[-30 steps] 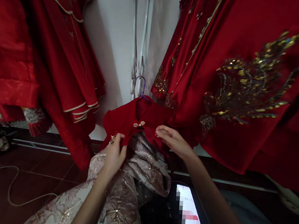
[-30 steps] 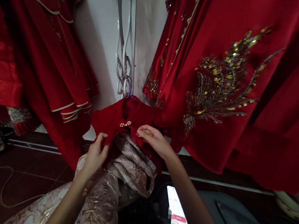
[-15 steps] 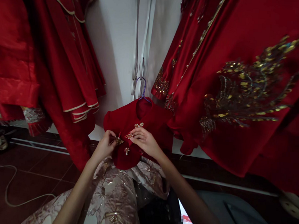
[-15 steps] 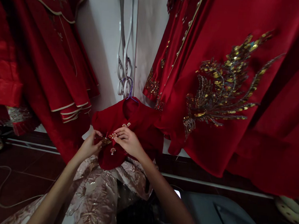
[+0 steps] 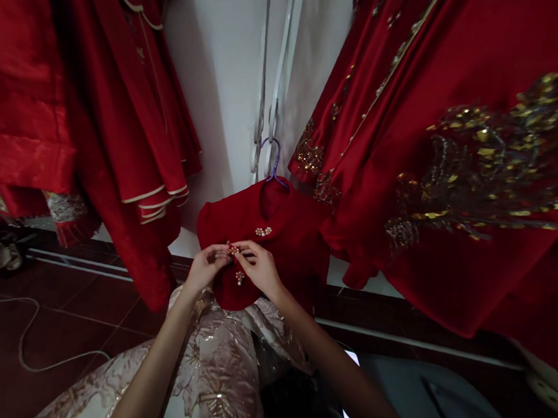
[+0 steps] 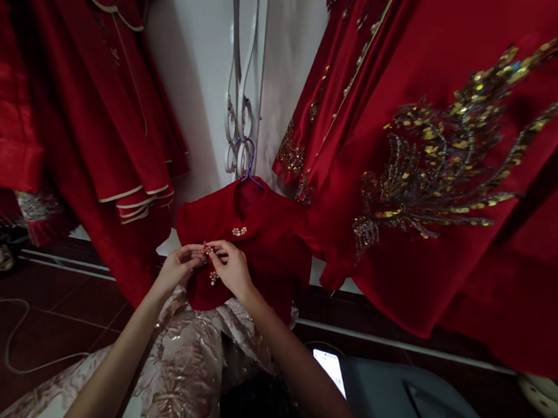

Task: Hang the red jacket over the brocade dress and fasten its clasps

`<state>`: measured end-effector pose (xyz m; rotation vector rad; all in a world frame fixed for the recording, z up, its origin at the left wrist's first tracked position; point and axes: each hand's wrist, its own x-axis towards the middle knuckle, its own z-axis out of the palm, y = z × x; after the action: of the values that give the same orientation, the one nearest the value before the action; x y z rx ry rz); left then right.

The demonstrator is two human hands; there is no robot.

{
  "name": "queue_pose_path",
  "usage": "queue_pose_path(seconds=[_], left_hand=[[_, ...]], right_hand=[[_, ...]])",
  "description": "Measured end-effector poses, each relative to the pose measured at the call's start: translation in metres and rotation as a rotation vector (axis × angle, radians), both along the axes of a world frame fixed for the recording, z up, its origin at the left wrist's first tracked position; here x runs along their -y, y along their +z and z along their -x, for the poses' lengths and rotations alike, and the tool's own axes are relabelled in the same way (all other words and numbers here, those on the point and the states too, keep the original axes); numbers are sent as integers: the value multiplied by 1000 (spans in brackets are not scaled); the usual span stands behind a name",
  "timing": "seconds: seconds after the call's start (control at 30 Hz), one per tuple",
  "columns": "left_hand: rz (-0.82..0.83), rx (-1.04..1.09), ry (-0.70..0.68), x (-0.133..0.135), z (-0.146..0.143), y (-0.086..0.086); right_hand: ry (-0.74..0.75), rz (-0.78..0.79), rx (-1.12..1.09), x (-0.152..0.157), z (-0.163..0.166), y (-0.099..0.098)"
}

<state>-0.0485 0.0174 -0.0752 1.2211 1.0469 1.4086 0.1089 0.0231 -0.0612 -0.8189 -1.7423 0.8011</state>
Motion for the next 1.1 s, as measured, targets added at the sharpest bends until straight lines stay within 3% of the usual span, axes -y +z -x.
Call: queue_pose_path(seconds=[0.2,0.4,0.63,0.77,0.9,1.0,1.1], left_hand=[[-35,-45,73,5,0,4],[-49,-134,114,6,0,7],[-264,-540,223,13,5,19],[-357,-631,144,3,14,19],[-306,-555,12,-6,14,12],[-312,-572,51,8,5,7],[-369,-750,19,40,-9,2]], right_hand=[[-56,-125,25,8,4,2],[-105,-132,-26,7,7,1],[-136,-151,-24,2,9,2],[-177,-144,-11,-1,12,2],[-151,-105,-9,-3,9,8],[-116,-8,-24,0,-8,15],[-96,130,-17,8,-40,22]])
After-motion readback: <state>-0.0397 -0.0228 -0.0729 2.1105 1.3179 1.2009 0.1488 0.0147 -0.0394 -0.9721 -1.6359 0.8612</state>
